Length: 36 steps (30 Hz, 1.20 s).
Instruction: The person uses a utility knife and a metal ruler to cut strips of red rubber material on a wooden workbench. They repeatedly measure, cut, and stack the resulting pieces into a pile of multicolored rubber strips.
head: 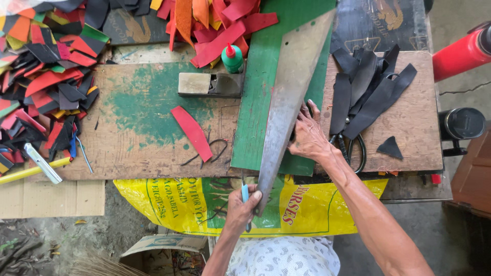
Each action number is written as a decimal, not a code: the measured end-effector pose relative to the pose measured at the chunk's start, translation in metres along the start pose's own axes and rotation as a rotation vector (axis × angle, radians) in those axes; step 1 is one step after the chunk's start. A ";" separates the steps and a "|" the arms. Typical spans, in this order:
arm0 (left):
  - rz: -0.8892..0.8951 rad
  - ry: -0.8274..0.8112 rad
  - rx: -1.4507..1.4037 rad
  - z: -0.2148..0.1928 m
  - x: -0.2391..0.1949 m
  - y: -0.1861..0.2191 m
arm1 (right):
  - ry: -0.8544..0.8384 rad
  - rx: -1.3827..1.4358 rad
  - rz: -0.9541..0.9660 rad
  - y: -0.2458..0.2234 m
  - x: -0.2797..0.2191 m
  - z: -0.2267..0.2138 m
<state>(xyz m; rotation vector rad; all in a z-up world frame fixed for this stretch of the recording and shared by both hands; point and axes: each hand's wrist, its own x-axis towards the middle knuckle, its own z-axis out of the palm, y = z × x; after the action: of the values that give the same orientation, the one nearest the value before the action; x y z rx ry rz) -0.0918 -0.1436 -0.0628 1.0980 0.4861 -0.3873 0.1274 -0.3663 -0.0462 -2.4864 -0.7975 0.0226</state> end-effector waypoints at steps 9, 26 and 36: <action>-0.047 -0.033 -0.041 0.001 -0.021 0.001 | -0.003 0.022 0.008 0.001 -0.005 -0.001; 0.064 0.219 0.307 0.019 -0.012 -0.015 | 0.024 -0.046 0.120 -0.030 0.011 -0.021; 0.038 0.257 0.390 0.021 0.020 0.003 | 0.027 -0.082 0.154 -0.017 0.019 -0.013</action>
<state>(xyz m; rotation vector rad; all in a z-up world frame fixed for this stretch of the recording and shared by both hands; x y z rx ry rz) -0.0697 -0.1625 -0.0636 1.5440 0.6320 -0.3153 0.1366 -0.3501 -0.0245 -2.6152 -0.6051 0.0117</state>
